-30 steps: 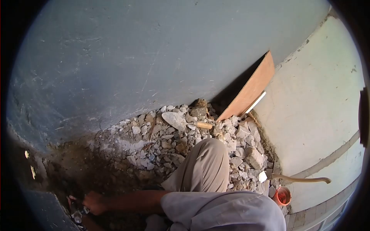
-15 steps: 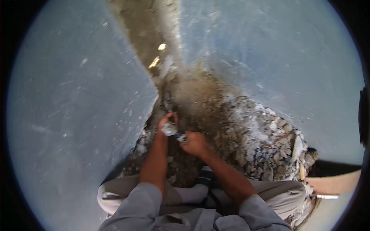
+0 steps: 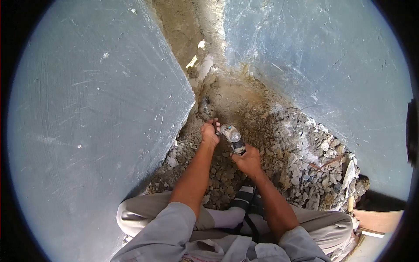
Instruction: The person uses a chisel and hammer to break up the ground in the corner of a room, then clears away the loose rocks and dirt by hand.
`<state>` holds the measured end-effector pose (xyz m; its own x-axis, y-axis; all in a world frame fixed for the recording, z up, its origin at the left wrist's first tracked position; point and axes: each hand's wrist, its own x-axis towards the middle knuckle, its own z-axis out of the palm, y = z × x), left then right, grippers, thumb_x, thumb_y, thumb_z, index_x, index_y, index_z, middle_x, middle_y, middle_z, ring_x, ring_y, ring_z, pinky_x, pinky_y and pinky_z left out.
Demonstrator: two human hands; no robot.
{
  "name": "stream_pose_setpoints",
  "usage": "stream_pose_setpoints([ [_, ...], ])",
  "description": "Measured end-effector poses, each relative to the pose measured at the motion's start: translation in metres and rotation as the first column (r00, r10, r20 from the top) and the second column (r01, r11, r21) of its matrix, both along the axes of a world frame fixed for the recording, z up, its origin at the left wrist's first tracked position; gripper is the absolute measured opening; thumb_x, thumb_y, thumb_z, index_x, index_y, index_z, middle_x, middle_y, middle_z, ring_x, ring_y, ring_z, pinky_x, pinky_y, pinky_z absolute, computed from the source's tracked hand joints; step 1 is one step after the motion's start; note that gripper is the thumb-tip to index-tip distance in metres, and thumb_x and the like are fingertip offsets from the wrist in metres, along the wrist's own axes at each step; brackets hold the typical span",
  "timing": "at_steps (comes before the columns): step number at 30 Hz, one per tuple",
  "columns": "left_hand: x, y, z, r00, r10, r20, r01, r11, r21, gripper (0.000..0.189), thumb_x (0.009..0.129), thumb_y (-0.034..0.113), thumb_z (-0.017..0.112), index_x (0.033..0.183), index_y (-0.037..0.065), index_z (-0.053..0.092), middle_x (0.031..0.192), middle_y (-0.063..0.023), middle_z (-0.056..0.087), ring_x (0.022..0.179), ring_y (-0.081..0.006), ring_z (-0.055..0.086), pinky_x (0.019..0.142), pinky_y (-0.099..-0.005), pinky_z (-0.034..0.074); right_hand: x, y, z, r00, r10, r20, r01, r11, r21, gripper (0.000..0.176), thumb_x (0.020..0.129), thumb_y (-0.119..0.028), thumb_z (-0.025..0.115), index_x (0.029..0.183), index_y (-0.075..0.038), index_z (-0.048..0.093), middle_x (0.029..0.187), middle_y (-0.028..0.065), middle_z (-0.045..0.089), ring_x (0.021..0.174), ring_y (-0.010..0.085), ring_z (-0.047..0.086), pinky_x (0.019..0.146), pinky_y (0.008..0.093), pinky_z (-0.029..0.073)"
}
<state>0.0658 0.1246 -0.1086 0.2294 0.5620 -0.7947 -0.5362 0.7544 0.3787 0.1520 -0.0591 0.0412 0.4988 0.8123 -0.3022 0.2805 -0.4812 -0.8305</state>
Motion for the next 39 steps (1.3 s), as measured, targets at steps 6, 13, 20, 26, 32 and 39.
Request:
stream_pose_setpoints([
  [6,0.002,0.027,-0.003,0.988,0.048,0.148,-0.038,0.997,-0.073,0.017,0.099,0.016,0.045,0.091,0.008,0.058,0.081,-0.0087,0.064,0.063,-0.0197,0.058,0.049,-0.0293,0.05,0.002,0.006,-0.005,0.997,-0.049,-0.06,0.059,0.979,0.196,0.031,0.074,-0.013,0.08,0.096,0.004,0.067,0.082,0.0121,0.072,0.073,0.0156,0.066,0.069,0.0331,0.052],
  [13,0.015,0.049,0.025,0.955,0.042,0.294,-0.04,0.999,-0.013,0.02,0.105,0.022,0.044,0.097,0.009,0.057,0.096,-0.012,0.067,0.092,-0.0314,0.066,0.092,-0.0475,0.051,-0.006,0.021,-0.003,0.673,-0.118,0.73,-0.217,0.912,0.348,0.026,0.076,-0.018,0.076,0.096,-0.002,0.07,0.088,0.0125,0.072,0.072,0.0199,0.068,0.069,0.0362,0.052],
  [20,0.029,0.05,0.018,0.939,0.028,0.341,-0.03,1.0,0.002,0.02,0.102,0.026,0.05,0.092,0.011,0.059,0.09,-0.0129,0.069,0.095,-0.0354,0.067,0.097,-0.0534,0.049,-0.001,0.054,-0.002,0.993,-0.109,-0.038,0.116,0.96,0.256,0.016,0.076,-0.01,0.073,0.081,0.001,0.064,0.071,0.0064,0.067,0.061,0.0184,0.062,0.062,0.0353,0.05],
  [26,0.027,0.048,0.018,0.938,0.067,0.34,-0.073,0.997,0.006,0.026,0.102,0.029,0.049,0.089,0.01,0.062,0.093,-0.0135,0.069,0.097,-0.0349,0.067,0.097,-0.0531,0.049,-0.026,0.055,0.037,0.797,-0.36,-0.485,0.553,0.757,0.349,0.013,0.079,-0.004,0.072,0.077,0.002,0.061,0.072,0.0054,0.065,0.061,0.0134,0.06,0.059,0.0304,0.05],
  [32,0.038,0.046,0.028,0.953,0.012,0.304,-0.027,0.999,0.045,0.024,0.101,0.03,0.052,0.1,0.006,0.058,0.097,-0.0138,0.07,0.097,-0.0331,0.067,0.095,-0.0516,0.05,-0.009,0.053,-0.025,0.853,-0.279,-0.44,0.329,0.944,0.039,0.012,0.08,-0.004,0.071,0.086,0.001,0.061,0.07,0.0059,0.062,0.053,0.0133,0.059,0.047,0.0288,0.048],
  [39,0.044,0.052,0.043,0.97,-0.002,0.244,-0.004,1.0,0.024,0.027,0.1,0.028,0.053,0.103,0.002,0.057,0.104,-0.0144,0.069,0.107,-0.0336,0.066,0.097,-0.0492,0.052,0.007,0.056,0.075,0.846,-0.379,-0.375,0.503,0.333,0.798,0.014,0.084,-0.004,0.07,0.09,0.0,0.058,0.07,0.0071,0.061,0.052,0.0152,0.058,0.052,0.0301,0.051],
])
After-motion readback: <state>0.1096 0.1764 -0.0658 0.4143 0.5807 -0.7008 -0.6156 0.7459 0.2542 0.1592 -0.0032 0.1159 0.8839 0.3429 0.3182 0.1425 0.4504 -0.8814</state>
